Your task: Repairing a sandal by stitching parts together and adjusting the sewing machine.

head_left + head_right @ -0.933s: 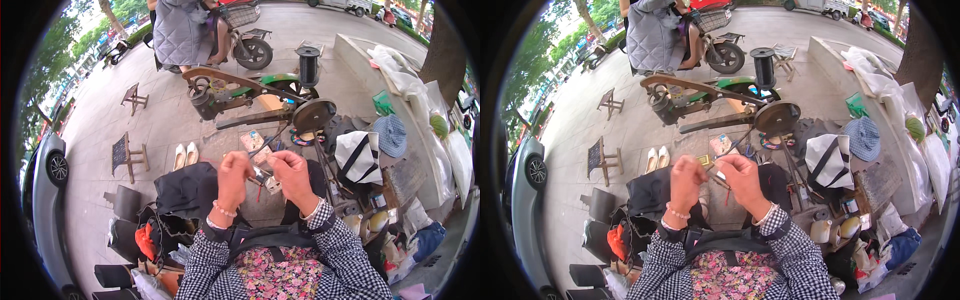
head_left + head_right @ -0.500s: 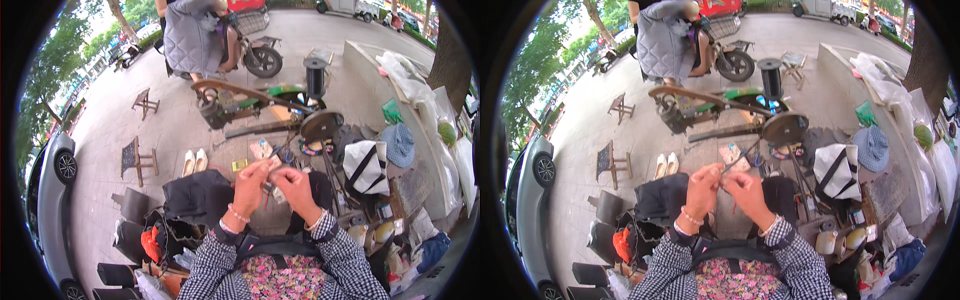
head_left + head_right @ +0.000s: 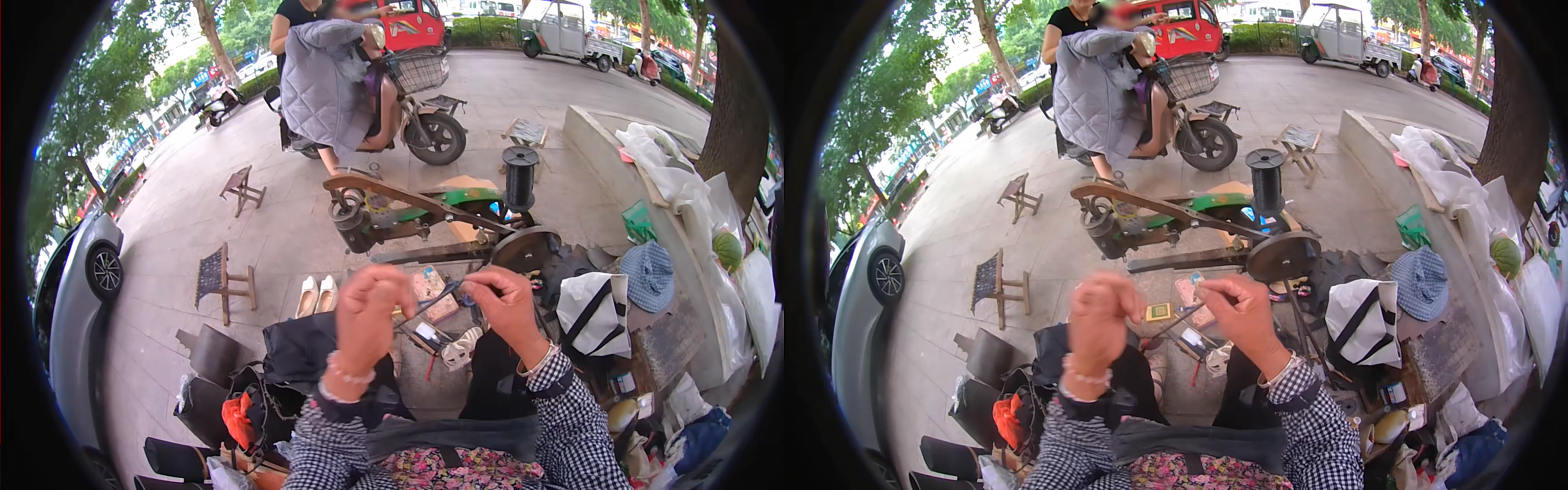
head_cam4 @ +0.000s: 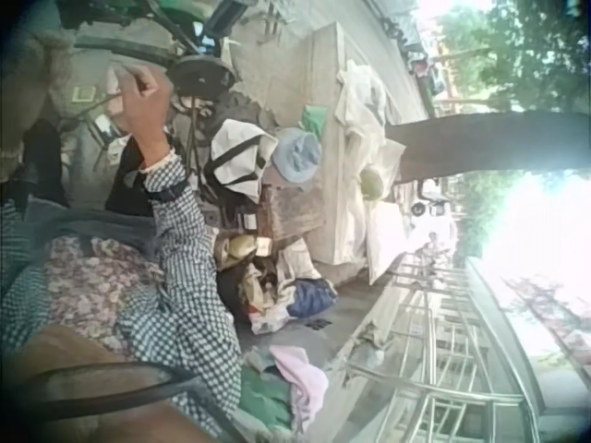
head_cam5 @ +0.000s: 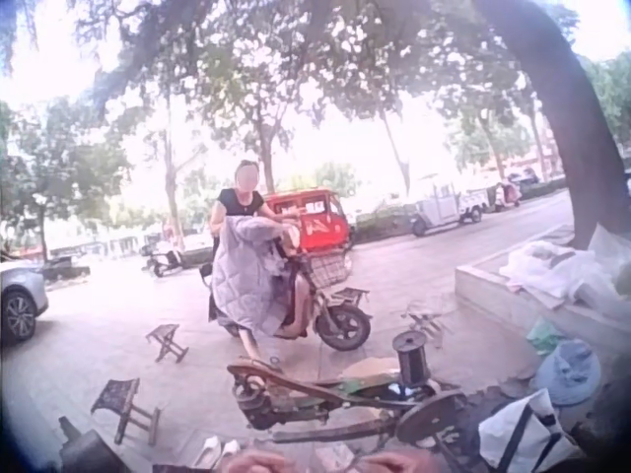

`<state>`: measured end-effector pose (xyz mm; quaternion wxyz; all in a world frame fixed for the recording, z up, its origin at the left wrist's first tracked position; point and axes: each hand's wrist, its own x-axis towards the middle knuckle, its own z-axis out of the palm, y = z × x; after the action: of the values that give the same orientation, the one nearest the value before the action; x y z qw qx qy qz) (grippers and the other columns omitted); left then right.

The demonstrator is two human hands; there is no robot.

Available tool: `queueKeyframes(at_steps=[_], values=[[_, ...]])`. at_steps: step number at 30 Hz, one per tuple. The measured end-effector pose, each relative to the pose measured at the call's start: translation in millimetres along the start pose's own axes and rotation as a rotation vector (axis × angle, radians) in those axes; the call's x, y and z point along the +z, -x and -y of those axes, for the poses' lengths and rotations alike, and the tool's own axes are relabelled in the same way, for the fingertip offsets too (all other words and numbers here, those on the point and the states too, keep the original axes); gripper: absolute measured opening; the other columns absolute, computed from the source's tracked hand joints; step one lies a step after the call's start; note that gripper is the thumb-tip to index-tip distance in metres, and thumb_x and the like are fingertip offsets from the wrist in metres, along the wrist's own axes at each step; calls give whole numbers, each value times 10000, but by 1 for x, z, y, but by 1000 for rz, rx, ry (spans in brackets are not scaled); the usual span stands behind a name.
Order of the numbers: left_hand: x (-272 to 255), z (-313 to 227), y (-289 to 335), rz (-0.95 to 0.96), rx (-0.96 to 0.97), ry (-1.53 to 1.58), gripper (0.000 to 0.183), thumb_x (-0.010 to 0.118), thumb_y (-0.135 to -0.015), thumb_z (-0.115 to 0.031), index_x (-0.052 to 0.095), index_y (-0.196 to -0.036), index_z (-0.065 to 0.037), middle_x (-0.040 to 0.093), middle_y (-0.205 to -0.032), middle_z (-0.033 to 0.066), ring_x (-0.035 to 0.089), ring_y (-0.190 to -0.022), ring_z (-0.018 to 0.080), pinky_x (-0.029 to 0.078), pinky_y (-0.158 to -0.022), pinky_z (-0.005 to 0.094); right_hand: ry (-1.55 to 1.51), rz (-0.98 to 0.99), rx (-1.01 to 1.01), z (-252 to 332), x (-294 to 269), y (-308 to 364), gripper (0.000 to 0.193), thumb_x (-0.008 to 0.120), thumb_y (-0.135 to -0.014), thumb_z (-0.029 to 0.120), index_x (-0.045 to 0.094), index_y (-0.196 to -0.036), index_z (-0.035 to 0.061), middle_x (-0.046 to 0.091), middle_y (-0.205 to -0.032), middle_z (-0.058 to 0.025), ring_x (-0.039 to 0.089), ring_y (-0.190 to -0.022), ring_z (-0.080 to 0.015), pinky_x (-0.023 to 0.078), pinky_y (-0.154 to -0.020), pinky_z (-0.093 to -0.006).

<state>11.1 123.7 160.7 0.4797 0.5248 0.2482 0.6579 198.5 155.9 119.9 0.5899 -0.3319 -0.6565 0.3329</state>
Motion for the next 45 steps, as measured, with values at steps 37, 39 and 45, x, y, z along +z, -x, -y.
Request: queueKeyframes(at_steps=[37, 39, 45], values=[[-169, -59, 127, -551, -54, -910, 432, 494, -807, 34, 422, -1233, 15, 624, -881, 97, 593, -689, 107, 473, -605, 221, 271, 14, 227, -16, -48, 11, 113, 619, -801, 70, 644, -884, -2, 594, -779, 27, 480, -666, -23, 384, -590, -160], [-229, -23, 168, -641, -469, -956, 480, 505, -773, 45, 425, -1244, -4, 618, -868, 101, 587, -674, 93, 471, -602, 213, 268, 41, 228, -23, -48, 8, 120, 622, -802, 76, 643, -892, 0, 593, -776, 28, 472, -654, -22, 373, -575, -157], [-409, 114, 337, -727, -936, -1106, 514, 606, -686, -66, 502, -1189, -59, 604, -993, 192, 600, -913, 286, 462, -797, 331, 243, 57, 310, -27, -27, -11, 137, 616, -815, 96, 639, -909, -1, 609, -808, 7, 519, -708, -40, 415, -620, -173]])
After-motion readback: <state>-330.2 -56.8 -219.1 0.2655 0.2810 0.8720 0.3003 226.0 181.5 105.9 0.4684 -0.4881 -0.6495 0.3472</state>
